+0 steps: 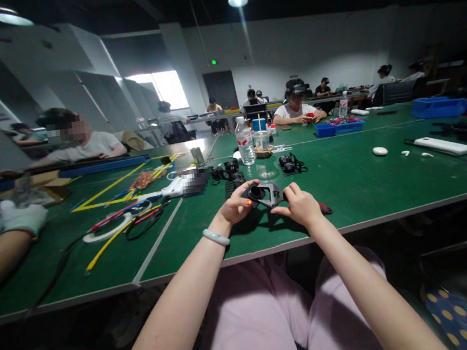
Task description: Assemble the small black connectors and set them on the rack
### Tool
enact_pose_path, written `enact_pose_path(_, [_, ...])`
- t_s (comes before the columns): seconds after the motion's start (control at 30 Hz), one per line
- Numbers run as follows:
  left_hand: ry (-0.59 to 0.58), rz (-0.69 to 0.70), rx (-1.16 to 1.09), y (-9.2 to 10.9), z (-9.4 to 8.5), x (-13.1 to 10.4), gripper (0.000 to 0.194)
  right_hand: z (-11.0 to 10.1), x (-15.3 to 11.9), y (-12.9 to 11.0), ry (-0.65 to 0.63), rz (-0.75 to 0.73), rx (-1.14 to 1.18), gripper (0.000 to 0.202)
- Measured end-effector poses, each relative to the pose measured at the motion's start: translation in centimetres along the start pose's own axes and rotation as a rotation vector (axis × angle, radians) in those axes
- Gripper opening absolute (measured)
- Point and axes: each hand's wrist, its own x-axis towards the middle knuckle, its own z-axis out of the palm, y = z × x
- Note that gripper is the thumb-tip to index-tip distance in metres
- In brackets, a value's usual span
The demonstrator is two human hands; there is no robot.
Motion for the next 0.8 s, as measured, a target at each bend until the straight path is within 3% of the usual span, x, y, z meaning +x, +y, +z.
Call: enact_pose_path(0.8, [0.144, 0.019, 0.107, -1.0, -0.1, 0.6, 0.055, 0.0, 0.0, 0.1, -0.095, 0.036, -0.038, 0.056])
